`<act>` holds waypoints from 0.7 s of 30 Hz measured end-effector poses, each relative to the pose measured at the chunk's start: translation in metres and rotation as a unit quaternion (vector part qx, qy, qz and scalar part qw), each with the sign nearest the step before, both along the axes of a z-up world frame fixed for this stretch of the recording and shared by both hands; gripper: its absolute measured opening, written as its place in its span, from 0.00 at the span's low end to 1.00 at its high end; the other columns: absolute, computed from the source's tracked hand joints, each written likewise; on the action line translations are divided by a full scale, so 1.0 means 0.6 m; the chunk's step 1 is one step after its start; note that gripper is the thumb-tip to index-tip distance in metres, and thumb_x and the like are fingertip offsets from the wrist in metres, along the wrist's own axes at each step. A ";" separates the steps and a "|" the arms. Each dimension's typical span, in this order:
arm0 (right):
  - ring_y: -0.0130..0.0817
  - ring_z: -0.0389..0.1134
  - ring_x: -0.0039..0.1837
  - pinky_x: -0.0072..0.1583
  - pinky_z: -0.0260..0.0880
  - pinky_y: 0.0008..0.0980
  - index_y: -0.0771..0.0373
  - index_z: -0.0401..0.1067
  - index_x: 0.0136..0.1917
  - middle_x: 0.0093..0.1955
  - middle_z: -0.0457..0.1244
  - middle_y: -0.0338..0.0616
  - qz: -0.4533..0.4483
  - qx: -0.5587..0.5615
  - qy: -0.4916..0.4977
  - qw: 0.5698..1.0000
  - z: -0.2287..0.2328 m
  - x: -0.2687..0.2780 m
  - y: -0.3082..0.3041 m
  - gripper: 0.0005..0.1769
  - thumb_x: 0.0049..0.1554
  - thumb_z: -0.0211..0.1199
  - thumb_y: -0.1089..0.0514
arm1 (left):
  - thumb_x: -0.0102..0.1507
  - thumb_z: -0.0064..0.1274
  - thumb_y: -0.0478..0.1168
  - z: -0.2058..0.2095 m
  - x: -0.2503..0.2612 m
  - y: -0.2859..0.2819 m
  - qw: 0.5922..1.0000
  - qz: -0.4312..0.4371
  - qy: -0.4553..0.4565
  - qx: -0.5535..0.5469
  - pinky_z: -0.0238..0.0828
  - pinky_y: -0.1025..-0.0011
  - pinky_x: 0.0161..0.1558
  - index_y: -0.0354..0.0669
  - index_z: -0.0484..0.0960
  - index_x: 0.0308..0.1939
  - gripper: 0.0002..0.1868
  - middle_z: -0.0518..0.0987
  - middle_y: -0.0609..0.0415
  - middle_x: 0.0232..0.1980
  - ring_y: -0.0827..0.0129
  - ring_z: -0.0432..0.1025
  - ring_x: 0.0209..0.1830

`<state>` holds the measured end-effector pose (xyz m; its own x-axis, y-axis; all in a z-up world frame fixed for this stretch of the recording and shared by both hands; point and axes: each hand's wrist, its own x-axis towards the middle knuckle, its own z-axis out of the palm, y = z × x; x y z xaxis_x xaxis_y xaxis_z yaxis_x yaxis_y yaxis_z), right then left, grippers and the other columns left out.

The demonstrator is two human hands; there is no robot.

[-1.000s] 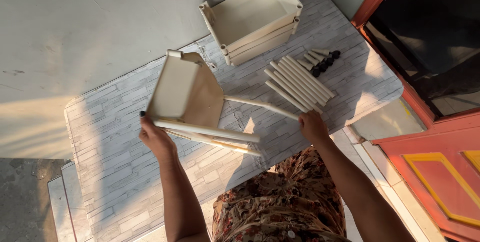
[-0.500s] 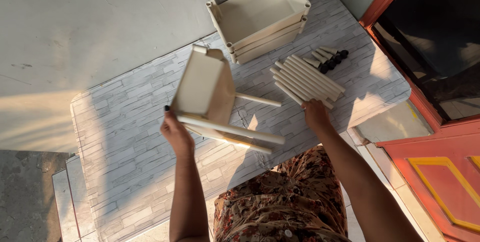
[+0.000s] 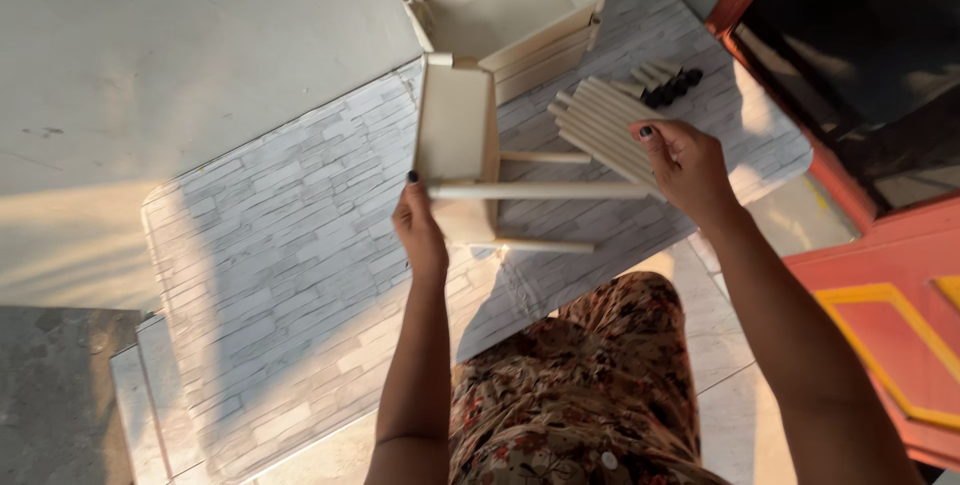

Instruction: The person assembles a small plastic shelving unit by inserting white plastic rods into the corner sockets of beige plastic trays. They connect two trays with rods, then add a third tray to the structure, and finally attach black feet to the bottom of the unit.

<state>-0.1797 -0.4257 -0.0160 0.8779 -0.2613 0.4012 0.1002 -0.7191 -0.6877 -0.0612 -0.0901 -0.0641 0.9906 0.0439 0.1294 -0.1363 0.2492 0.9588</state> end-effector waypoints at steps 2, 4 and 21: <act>0.35 0.69 0.42 0.46 0.71 0.35 0.64 0.76 0.60 0.51 0.71 0.47 0.015 -0.046 0.001 0.999 0.031 -0.027 0.045 0.14 0.70 0.54 0.55 | 0.73 0.44 0.55 0.004 -0.022 0.000 1.000 -0.025 0.000 -0.002 0.51 0.77 0.34 0.47 0.71 0.31 0.21 0.65 0.66 0.29 0.81 0.55 0.31; 0.34 0.71 0.47 0.53 0.74 0.37 0.63 0.75 0.62 0.50 0.70 0.48 0.045 -0.123 -0.024 0.991 0.049 -0.048 0.080 0.14 0.70 0.54 0.55 | 0.70 0.41 0.54 0.007 -0.035 0.001 0.997 -0.080 0.012 -0.016 0.65 0.79 0.42 0.49 0.80 0.41 0.17 0.77 0.64 0.35 0.82 0.67 0.37; 0.35 0.59 0.40 0.45 0.59 0.41 0.58 0.64 0.60 0.39 0.58 0.42 -0.030 -0.539 0.052 0.840 0.002 -0.025 0.176 0.13 0.67 0.56 0.49 | 0.68 0.52 0.56 0.045 0.030 0.016 0.980 -0.153 0.030 0.123 0.68 0.75 0.40 0.37 0.79 0.40 0.23 0.79 0.59 0.35 0.78 0.69 0.36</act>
<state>-0.1949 -0.3200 -0.0146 0.9209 0.1598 0.3555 0.0213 -0.9313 0.3635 -0.0430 -0.0806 -0.0368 0.9587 -0.2817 0.0398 -0.0326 0.0301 0.9990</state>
